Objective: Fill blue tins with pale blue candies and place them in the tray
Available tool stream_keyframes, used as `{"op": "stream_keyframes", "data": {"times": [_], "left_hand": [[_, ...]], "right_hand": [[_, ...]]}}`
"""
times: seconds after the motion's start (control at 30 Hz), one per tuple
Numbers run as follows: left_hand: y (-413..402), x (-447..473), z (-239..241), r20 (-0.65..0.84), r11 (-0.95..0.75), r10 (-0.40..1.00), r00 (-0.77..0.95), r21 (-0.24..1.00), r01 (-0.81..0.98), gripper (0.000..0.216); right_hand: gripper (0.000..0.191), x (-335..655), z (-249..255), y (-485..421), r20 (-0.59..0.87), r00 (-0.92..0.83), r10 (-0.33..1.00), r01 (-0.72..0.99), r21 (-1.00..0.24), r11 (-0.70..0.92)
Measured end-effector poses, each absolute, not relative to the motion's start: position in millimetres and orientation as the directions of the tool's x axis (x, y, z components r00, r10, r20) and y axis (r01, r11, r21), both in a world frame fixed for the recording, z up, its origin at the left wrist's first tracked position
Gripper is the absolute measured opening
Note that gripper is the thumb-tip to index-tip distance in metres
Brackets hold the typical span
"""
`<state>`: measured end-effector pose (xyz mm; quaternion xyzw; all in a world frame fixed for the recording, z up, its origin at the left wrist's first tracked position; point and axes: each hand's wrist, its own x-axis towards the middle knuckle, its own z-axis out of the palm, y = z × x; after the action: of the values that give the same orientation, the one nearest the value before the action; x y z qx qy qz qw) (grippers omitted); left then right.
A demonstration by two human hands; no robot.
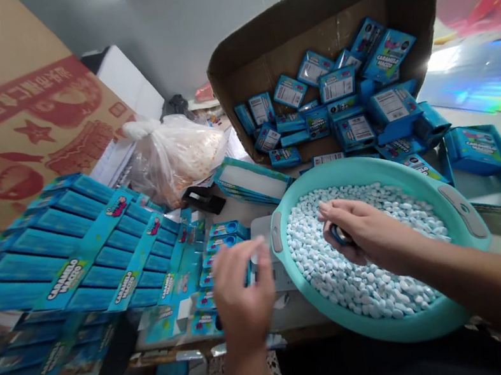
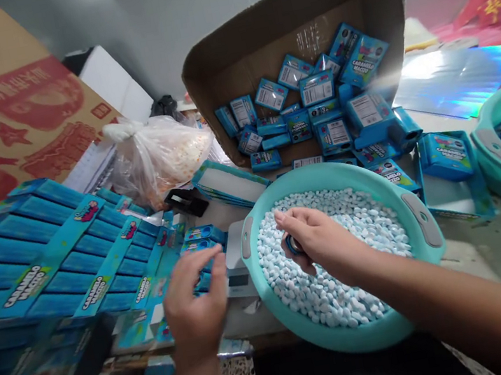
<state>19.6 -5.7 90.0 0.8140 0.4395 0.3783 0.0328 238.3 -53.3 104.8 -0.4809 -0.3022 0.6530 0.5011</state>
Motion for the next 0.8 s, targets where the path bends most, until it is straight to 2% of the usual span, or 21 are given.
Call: {"op": "stream_keyframes", "data": {"times": [0.07,0.13,0.23,0.3,0.4,0.53,0.6,0.8], "left_hand": [[-30,49,94,0.601,-0.746,0.657,0.455,0.435,0.504,0.020],[-43,72,93,0.573,-0.789,0.612,0.545,0.483,0.380,0.028],[-44,88,89,0.519,-0.738,0.656,0.547,0.594,0.321,0.027],[-40,87,90,0.462,-0.670,0.715,0.525,0.669,0.323,0.021],[-38,82,95,0.361,-0.559,0.799,0.481,0.741,0.372,0.016],[-46,81,93,0.271,-0.431,0.882,0.385,0.793,0.430,0.012],[-51,83,86,0.305,-0.440,0.886,0.349,0.791,0.426,0.010],[-51,83,76,0.539,-0.627,0.775,0.331,0.721,0.294,0.017]], "right_hand": [[0.043,231,100,-53,-0.374,-0.020,0.927,-0.391,-0.850,-0.352],[0.044,226,96,-53,-0.412,0.007,0.911,-0.432,-0.823,-0.369],[0.045,225,94,-52,-0.444,0.022,0.896,-0.456,-0.802,-0.386],[0.045,228,93,-52,-0.431,-0.009,0.902,-0.409,-0.822,-0.396],[0.043,231,93,-52,-0.351,-0.034,0.936,-0.237,-0.907,-0.349],[0.035,232,91,-55,-0.217,-0.009,0.976,0.132,-0.968,-0.214],[0.032,231,90,-55,-0.217,-0.003,0.976,0.163,-0.963,-0.214],[0.036,229,88,-53,-0.243,-0.035,0.969,-0.042,-0.969,-0.244]]}}
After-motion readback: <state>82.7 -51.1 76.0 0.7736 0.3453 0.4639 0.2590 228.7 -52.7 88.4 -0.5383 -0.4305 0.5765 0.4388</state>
